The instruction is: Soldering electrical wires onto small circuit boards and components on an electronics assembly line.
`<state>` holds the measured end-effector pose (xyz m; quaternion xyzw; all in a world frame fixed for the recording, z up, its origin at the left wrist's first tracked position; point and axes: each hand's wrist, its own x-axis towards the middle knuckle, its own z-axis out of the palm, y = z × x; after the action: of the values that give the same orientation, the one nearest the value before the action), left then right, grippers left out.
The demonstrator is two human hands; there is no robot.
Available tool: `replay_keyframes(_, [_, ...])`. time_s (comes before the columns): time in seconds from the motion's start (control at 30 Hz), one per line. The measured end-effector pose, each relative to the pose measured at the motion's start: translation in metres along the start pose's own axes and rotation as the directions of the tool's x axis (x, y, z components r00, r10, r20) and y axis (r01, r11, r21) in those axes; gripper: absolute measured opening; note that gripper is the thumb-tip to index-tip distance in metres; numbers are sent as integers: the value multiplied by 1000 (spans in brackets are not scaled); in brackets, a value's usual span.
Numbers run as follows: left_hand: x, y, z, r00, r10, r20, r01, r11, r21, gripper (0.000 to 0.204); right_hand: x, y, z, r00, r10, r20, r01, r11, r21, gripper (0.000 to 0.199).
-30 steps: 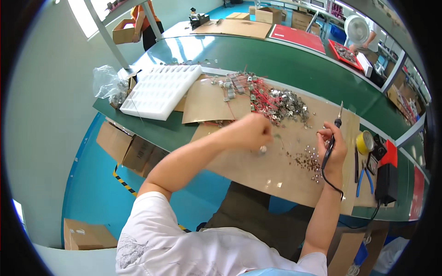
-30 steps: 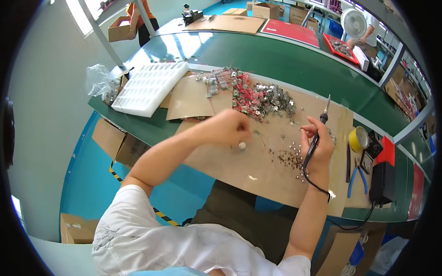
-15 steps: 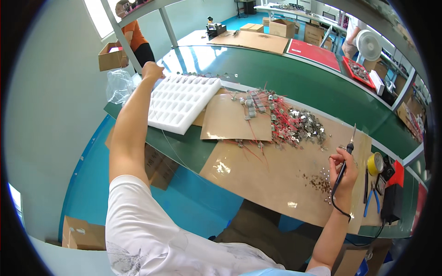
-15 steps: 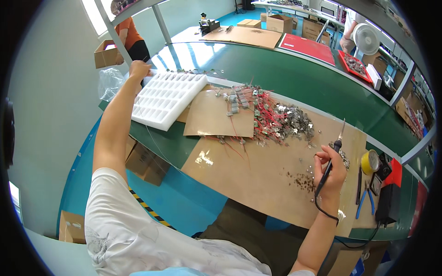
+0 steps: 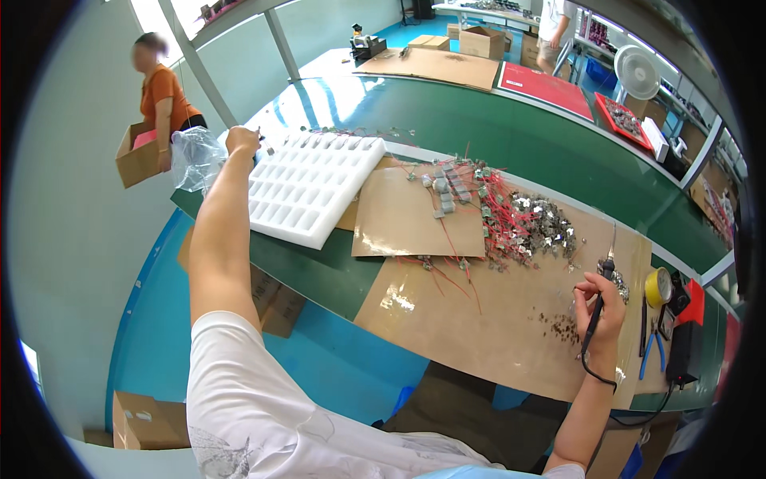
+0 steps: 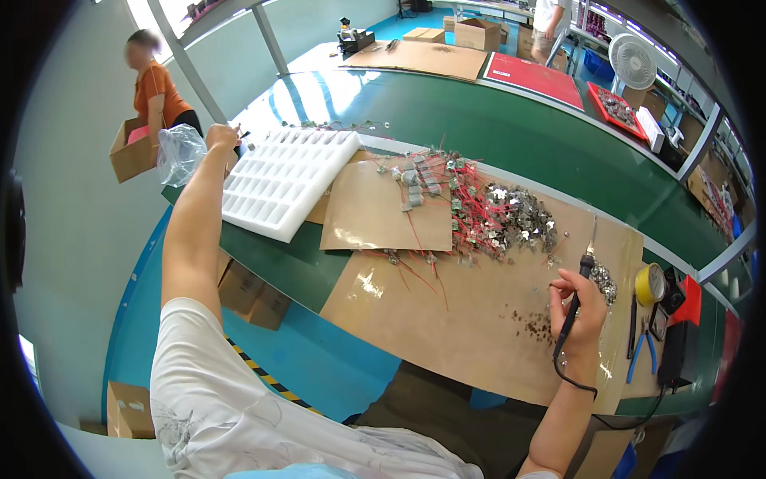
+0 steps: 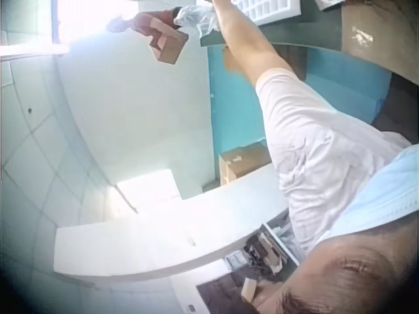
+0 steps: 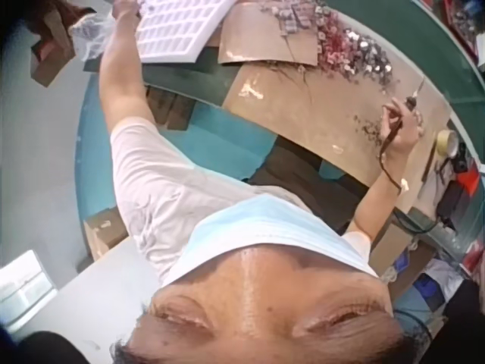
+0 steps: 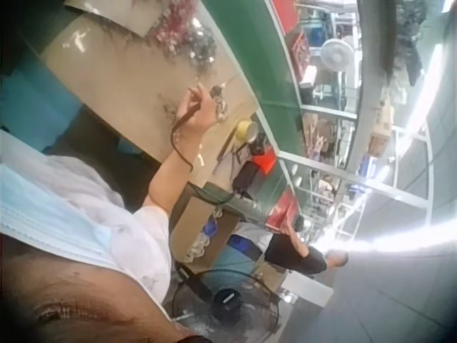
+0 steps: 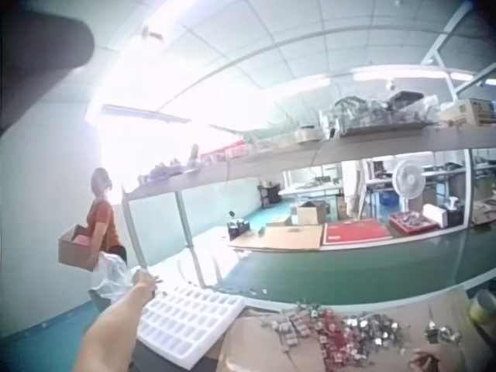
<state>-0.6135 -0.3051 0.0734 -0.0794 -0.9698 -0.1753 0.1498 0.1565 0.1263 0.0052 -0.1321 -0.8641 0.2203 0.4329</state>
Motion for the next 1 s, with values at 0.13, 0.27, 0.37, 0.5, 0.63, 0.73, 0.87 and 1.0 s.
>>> replay_keyframes(0.13, [-29, 43, 22, 1000, -17, 12, 15, 980, 198, 43, -2, -4, -6, 999, -15, 28, 17, 998, -61, 42])
replay_keyframes(0.27, [-78, 91, 6, 993, 98, 62, -94, 993, -75, 35, 2, -16, -6, 997, 25, 73, -23, 999, -23, 39])
replay_keyframes(0.37, [-147, 154, -27, 967, 217, 133, -156, 919, -362, 25, 10, -30, -5, 979, -19, 204, 16, 1000, 18, 37])
replay_keyframes(0.5, [-230, 227, -22, 765, 570, 299, -327, 744, -583, 22, 8, -39, -10, 955, -8, 296, 41, 993, -107, 33])
replay_keyframes(0.63, [-286, 273, -3, 618, 716, 324, -523, 682, -511, 30, 7, -45, -14, 942, -7, 337, 64, 985, -158, 33])
replay_keyframes(0.73, [-289, 285, 26, 546, 815, 193, -709, 572, -412, 37, 4, -41, -14, 930, 49, 364, 24, 981, -192, 34])
replay_keyframes(0.87, [-286, 291, 43, 384, 917, 112, -860, 399, -317, 41, 0, -32, -12, 925, 30, 380, 36, 986, -163, 36])
replay_keyframes(1.0, [-288, 302, 35, 432, 877, 211, -802, 480, -354, 39, -2, -25, -14, 923, 35, 383, 5, 995, -102, 35])
